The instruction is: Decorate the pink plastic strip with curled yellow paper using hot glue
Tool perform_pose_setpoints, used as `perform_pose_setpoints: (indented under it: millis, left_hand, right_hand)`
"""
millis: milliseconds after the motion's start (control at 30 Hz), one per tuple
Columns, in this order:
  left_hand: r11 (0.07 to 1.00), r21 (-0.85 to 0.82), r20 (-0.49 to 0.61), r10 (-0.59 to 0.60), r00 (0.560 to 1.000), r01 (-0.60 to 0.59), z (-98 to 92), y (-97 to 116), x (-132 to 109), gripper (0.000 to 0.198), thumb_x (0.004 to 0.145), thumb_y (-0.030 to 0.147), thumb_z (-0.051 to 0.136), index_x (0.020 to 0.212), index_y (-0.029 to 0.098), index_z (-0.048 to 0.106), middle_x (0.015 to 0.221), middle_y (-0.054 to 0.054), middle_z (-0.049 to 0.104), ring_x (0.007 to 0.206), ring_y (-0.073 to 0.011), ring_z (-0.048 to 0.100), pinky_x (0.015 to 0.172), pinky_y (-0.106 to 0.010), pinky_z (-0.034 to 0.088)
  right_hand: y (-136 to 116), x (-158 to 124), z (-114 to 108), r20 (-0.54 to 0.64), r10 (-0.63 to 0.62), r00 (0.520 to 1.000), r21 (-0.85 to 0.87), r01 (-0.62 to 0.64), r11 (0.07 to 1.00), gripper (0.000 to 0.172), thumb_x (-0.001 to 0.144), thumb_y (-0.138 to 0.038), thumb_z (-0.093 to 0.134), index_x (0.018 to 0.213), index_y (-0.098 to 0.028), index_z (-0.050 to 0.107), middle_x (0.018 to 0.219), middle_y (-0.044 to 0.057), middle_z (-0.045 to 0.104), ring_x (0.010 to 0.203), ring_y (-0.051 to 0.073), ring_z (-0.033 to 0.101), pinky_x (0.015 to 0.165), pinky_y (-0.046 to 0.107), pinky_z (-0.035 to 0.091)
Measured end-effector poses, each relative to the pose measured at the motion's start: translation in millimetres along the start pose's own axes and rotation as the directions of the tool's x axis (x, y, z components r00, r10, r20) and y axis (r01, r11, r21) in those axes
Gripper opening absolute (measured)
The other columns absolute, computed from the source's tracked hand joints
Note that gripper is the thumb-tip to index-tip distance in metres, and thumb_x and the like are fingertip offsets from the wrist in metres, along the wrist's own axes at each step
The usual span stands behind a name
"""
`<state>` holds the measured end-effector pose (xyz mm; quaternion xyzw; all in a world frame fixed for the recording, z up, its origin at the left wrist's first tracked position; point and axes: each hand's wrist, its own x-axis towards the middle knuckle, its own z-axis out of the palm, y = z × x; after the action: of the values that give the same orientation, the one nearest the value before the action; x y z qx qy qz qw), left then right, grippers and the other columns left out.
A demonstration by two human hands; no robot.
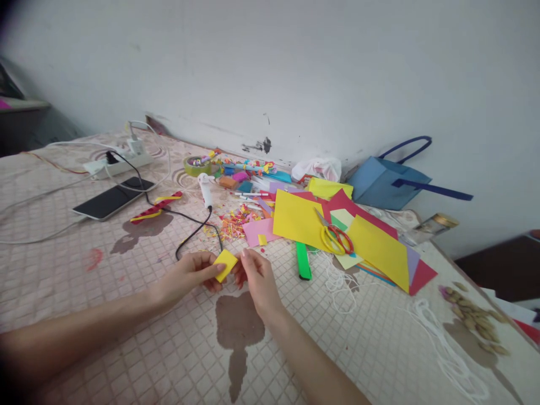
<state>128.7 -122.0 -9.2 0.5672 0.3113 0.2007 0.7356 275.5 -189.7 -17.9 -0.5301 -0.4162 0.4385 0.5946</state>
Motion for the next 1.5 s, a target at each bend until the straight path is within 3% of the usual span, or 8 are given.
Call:
perform_pose_setpoints:
  millis: [333, 500, 800, 1033, 1500]
  left_hand:
    - [0.999, 0.021, 0.013, 0.026, 1.0, -0.026, -0.1, -1.9, 0.6, 0.031, 0.071, 0.042, 0.065, 0.068, 0.012, 0.058, 0.058, 0.001, 0.061, 0.051, -0.0104, 0.06, 0.052, -0.021, 0.048]
    - [0.999, 0.03, 0.077, 0.013, 0.997, -0.015, -1.3, -4.4, 1.4, 0.03, 0.07, 0.04, 0.066, 0.071, 0.011, 0.06, 0.066, -0.003, 0.066, 0.057, -0.0123, 0.063, 0.057, -0.023, 0.051]
    - [0.999, 0.014, 0.068, -0.052, 0.996, 0.051, -1.9, -3.7, 0.9, 0.03, 0.067, 0.038, 0.069, 0.07, 0.011, 0.058, 0.065, -0.004, 0.068, 0.05, -0.0111, 0.061, 0.051, -0.023, 0.05]
    - [0.998, 0.03, 0.075, -0.06, 0.995, 0.058, -0.5, -2.5, -0.1, 0.03, 0.067, 0.038, 0.069, 0.068, 0.012, 0.056, 0.062, -0.003, 0.067, 0.05, -0.0118, 0.061, 0.051, -0.023, 0.05]
    - [0.998, -0.065, -0.009, -0.008, 1.0, 0.007, -1.8, 0.3, -0.1, 0.029, 0.071, 0.038, 0.067, 0.069, 0.012, 0.054, 0.062, -0.003, 0.066, 0.054, -0.0095, 0.06, 0.054, -0.02, 0.047]
  right_hand:
    - [-3.4, -1.4, -0.3, 0.008, -0.028, 1.0, -0.113, 0.029, 0.993, 0.019, 0.079, -0.034, 0.058, 0.071, -0.017, 0.056, 0.057, -0.005, 0.049, 0.048, 0.007, 0.044, 0.044, 0.019, 0.037]
    - [-2.3, -2.3, 0.1, 0.002, -0.03, 1.0, -0.109, 0.031, 0.994, 0.02, 0.08, -0.035, 0.058, 0.071, -0.017, 0.055, 0.056, -0.005, 0.049, 0.047, 0.007, 0.044, 0.044, 0.019, 0.037]
    - [-2.7, -1.8, -1.0, -0.036, -0.058, 0.998, -0.091, 0.055, 0.994, 0.029, 0.087, -0.041, 0.045, 0.074, -0.017, 0.057, 0.056, -0.003, 0.051, 0.047, 0.008, 0.047, 0.045, 0.021, 0.037]
    - [-5.8, -2.9, -0.3, 0.039, -0.025, 0.999, -0.163, 0.031, 0.986, 0.022, 0.08, -0.037, 0.057, 0.071, -0.017, 0.055, 0.057, -0.004, 0.05, 0.049, 0.007, 0.044, 0.046, 0.02, 0.036]
    - [-4.0, -3.4, 2.0, -0.118, -0.105, 0.987, -0.14, 0.088, 0.986, 0.021, 0.081, -0.034, 0.056, 0.067, -0.018, 0.052, 0.053, -0.005, 0.045, 0.048, 0.007, 0.04, 0.046, 0.021, 0.032]
